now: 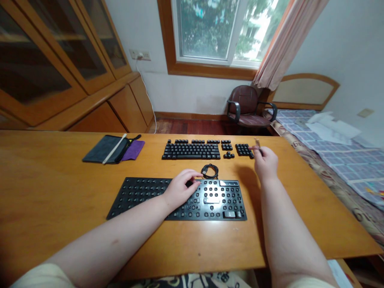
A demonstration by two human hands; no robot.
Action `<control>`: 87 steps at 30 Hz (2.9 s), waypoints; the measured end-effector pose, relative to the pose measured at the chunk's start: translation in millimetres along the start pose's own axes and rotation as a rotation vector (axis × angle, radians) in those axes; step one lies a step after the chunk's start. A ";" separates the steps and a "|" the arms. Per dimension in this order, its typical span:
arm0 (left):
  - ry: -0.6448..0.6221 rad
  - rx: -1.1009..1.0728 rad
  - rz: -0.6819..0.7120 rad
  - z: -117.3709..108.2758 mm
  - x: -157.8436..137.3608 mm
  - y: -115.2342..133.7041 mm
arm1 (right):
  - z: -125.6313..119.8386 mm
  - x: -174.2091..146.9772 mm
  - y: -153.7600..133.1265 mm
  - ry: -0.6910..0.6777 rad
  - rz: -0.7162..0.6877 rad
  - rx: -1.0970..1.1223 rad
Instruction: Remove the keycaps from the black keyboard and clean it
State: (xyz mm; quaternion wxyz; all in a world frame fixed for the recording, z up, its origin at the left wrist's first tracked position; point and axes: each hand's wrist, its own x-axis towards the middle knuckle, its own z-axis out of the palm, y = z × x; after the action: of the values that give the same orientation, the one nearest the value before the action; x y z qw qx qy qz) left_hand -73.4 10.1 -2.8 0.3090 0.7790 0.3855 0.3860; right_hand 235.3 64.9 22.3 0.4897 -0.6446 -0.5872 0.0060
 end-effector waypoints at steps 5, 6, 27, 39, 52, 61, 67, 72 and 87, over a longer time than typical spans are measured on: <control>-0.238 0.169 0.134 5.8 -4.0 1.1 | -26.3 -54.7 -41.2 0.019 0.106 0.251; -0.273 0.213 0.148 7.1 -5.0 1.3 | -26.4 -71.0 -43.5 -0.094 0.122 0.274; -0.463 0.456 0.210 12.2 -8.0 -3.1 | -25.2 -125.7 -49.5 -0.934 -0.425 0.311; -0.438 0.411 0.210 13.7 -7.6 -4.9 | -26.8 -141.2 -33.0 -0.781 -0.369 0.356; -0.455 0.400 0.220 12.1 -7.9 -1.6 | -27.0 -151.5 -28.3 -0.511 -0.120 0.378; -0.456 0.409 0.233 12.7 -6.8 -1.5 | -27.9 -145.0 -23.6 -0.609 -0.087 0.314; -0.484 0.459 0.238 10.8 -5.0 -2.6 | -23.3 -135.4 -38.4 -0.824 -0.156 0.209; -0.476 0.500 0.196 2.4 -4.9 5.9 | -16.9 -121.6 -54.3 -1.035 -0.280 0.267; -0.494 0.572 0.190 25.0 -20.0 9.6 | -10.4 -149.8 -54.2 -0.795 -0.630 0.347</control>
State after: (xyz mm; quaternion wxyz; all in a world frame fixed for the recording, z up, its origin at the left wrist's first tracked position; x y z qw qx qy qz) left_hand -57.1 -16.2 -15.4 0.1259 0.9355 0.3174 0.0906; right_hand 154.1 -65.0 -22.6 0.3070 -0.2947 -0.8827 0.1991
